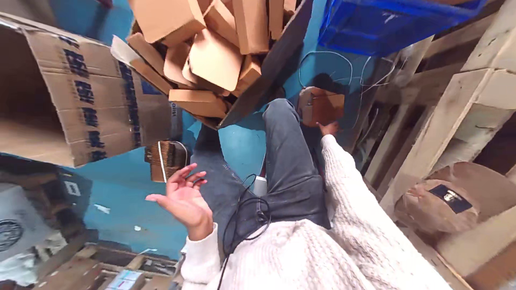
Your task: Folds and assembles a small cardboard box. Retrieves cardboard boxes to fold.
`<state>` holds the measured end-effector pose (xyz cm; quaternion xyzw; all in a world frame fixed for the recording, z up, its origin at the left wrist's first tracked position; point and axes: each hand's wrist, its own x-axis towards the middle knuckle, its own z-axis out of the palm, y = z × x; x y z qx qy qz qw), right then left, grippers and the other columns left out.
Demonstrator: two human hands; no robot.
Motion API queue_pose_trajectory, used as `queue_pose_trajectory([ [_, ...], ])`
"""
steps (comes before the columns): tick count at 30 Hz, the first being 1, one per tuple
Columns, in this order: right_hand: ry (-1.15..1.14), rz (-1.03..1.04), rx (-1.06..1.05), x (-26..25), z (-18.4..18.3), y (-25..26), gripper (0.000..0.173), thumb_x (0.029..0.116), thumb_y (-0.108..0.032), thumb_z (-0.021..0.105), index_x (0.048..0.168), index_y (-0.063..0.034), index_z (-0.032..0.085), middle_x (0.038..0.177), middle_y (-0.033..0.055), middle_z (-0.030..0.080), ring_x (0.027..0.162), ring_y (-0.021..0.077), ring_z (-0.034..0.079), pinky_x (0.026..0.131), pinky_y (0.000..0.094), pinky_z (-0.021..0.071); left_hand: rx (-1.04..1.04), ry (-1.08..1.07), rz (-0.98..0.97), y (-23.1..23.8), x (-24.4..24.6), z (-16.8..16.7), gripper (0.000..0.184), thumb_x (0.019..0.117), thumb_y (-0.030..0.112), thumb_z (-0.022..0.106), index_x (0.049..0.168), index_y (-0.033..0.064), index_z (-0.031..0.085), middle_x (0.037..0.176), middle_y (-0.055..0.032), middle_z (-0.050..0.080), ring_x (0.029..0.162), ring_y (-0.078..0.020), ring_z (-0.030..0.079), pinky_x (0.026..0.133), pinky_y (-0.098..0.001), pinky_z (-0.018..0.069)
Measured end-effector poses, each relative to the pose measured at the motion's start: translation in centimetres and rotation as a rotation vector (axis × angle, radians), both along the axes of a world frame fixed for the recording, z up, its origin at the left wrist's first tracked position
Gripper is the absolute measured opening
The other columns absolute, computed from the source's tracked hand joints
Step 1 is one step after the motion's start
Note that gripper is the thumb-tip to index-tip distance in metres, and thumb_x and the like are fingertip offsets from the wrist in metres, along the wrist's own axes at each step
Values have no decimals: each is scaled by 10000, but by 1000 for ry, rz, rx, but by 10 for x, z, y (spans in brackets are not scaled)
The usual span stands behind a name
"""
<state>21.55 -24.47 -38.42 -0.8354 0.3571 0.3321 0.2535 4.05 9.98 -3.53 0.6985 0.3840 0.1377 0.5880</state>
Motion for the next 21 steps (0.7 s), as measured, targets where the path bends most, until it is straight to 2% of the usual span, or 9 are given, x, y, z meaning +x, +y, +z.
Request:
queue_pose_trajectory([
  [3,63,-77,58,28,-15,31,1095,787,-510,842,1539,85,314,1577,331,325,1484,460,297,1200,584,259,10,58,11,-6,8,-3,789,1022,533,-95,1197,104,544,1166,35,699,904,-117,703,733,-274,587],
  [5,111,-48,64,35,-29,43,1090,776,-546,837,1526,78,351,1580,317,336,1493,438,299,1209,583,250,-2,88,9,-11,12,-7,801,1023,537,-95,1205,112,560,1175,34,703,911,-121,706,732,-276,589],
  [6,123,-22,66,37,-37,47,1064,792,-539,825,1524,76,359,1578,313,345,1495,434,298,1213,598,226,-9,100,4,-13,15,-9,804,1023,550,-89,1203,120,566,1178,35,705,915,-120,707,732,-275,589],
  [8,144,24,48,40,-44,54,984,848,-472,797,1518,96,352,1560,321,369,1483,434,322,1211,585,235,-17,119,-13,-16,18,-14,799,1021,594,-55,1196,142,581,1186,43,705,923,-115,706,735,-267,585],
  [10,194,99,21,47,-36,59,880,907,-439,743,1494,112,386,1523,324,423,1453,436,381,1189,580,287,-27,139,-31,-19,20,-20,789,1017,647,3,1195,169,605,1200,52,707,934,-108,706,738,-260,586],
  [13,244,179,-20,52,-25,56,733,932,-456,706,1388,90,529,1419,305,542,1355,427,505,1098,585,406,-68,177,-14,-24,18,-31,765,1026,624,5,1182,173,603,1203,51,707,928,-107,708,728,-261,588],
  [16,198,205,-33,53,-21,45,663,975,-435,646,1372,87,546,1384,312,567,1315,449,534,1062,615,422,-131,193,20,-31,23,-42,766,1030,616,5,1185,166,605,1180,44,713,918,-111,709,720,-263,588],
  [18,185,261,-19,49,-23,35,684,995,-468,602,1367,103,543,1354,331,580,1286,478,550,1047,642,425,-155,192,16,-36,26,-46,760,1034,596,-7,1175,155,596,1174,42,714,917,-111,708,725,-260,587],
  [21,195,506,-61,38,-29,25,678,1046,-515,438,1235,106,633,1258,323,641,1203,483,612,964,660,472,-180,172,10,-40,25,-49,737,1042,586,16,1163,154,601,1165,34,718,911,-107,706,733,-255,583],
])
